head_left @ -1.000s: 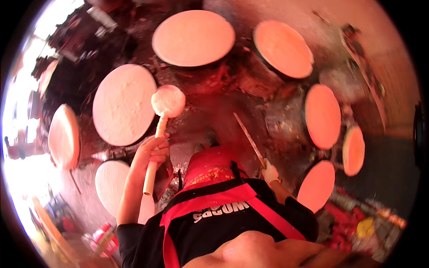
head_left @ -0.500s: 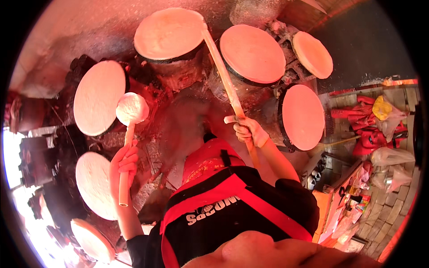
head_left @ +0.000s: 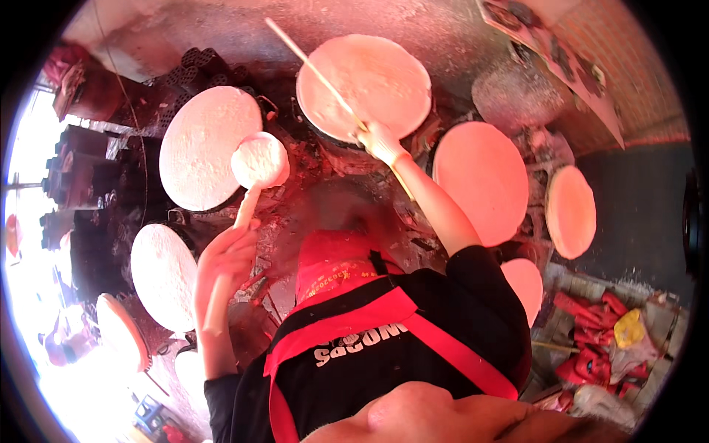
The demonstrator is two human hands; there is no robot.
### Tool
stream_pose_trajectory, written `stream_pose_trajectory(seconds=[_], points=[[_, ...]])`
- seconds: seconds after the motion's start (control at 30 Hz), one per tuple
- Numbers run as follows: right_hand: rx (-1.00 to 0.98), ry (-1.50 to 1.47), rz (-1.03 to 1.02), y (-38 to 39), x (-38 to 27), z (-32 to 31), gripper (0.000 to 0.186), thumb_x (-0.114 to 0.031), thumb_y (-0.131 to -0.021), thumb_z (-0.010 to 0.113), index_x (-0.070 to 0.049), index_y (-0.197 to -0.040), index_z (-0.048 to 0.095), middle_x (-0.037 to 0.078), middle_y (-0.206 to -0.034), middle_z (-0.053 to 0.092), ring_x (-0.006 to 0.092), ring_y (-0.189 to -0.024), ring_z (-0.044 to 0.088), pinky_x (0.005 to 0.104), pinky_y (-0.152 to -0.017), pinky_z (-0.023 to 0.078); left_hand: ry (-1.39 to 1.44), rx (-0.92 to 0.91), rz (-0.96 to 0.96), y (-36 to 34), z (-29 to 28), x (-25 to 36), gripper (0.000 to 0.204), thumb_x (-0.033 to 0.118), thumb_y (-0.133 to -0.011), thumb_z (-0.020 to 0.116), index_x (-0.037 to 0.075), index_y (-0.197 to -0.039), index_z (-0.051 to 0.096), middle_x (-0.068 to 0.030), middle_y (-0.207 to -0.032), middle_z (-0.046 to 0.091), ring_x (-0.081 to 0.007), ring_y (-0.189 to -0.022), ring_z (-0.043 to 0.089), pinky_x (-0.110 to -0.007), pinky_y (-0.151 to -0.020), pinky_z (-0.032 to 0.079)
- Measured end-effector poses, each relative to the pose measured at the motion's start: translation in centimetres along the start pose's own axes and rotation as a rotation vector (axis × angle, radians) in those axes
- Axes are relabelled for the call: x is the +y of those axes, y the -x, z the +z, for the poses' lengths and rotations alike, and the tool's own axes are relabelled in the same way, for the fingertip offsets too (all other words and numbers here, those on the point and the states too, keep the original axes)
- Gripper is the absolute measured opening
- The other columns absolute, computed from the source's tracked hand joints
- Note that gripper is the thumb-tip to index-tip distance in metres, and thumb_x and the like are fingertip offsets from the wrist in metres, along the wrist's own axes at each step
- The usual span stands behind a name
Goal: The person pours batter from a large bowl onto several heated circular plates using a ladle and spreads it into thin circles using a wooden stick. They move between the different plates to prepare multiple items at once.
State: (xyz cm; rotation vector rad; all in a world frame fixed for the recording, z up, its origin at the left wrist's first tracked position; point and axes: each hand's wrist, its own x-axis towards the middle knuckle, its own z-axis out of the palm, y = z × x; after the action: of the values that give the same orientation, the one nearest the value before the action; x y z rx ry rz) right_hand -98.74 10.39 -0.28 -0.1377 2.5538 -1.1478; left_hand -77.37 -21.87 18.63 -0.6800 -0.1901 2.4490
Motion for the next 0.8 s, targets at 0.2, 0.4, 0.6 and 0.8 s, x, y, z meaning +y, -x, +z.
stream_pose_trajectory(seconds=[0.2, 0.4, 0.6, 0.8], points=[[0.238, 0.435, 0.029, -14.8, -9.9, 6.5, 0.086, -0.063, -0.072, 0.063, -0.004, -0.13, 0.041, 0.023, -0.091, 0.066, 0.0408, -0.086, 0.065, 0.05, -0.073, 0.05, -0.351, -0.102, 0.294, 0.4, 2.7, 4.6, 0.038, 0.016, -0.102, 0.03, -0.006, -0.133, 0.029, -0.0053, -0.075, 0.037, -0.0088, -0.051, 0.039, -0.021, -0.036, 0.037], [0.284, 0.399, -0.045, -19.2, -8.9, 9.4, 0.045, -0.038, -0.076, 0.069, -0.005, -0.104, 0.056, 0.02, -0.09, 0.065, 0.0355, -0.077, 0.065, 0.046, -0.064, 0.051, -0.58, 0.292, 0.389, -3.5, 3.2, 13.0, 0.03, 0.015, -0.099, 0.04, -0.002, -0.124, 0.039, -0.0004, -0.071, 0.04, -0.0052, -0.046, 0.036, -0.018, -0.031, 0.027], [0.334, 0.363, 0.052, -18.4, -10.6, 3.7, 0.025, -0.029, -0.078, 0.063, -0.005, -0.084, 0.067, 0.021, -0.074, 0.065, 0.0304, -0.077, 0.068, 0.0421, -0.067, 0.051, -1.042, 0.416, 0.369, -7.9, 7.2, 13.5, 0.019, 0.014, -0.096, 0.046, 0.007, -0.113, 0.044, 0.0026, -0.067, 0.038, -0.0028, -0.043, 0.031, -0.016, -0.034, 0.024], [0.342, -0.305, 0.123, -14.4, -8.8, -9.1, 0.03, -0.028, -0.077, 0.063, -0.003, -0.092, 0.07, 0.0, -0.07, 0.064, 0.015, -0.061, 0.058, 0.029, -0.059, 0.045, -0.472, 0.272, 0.068, -13.6, 5.0, 17.4, 0.019, 0.009, -0.093, 0.05, -0.002, -0.107, 0.044, 0.0001, -0.067, 0.039, -0.0021, -0.047, 0.033, -0.014, -0.033, 0.024]])
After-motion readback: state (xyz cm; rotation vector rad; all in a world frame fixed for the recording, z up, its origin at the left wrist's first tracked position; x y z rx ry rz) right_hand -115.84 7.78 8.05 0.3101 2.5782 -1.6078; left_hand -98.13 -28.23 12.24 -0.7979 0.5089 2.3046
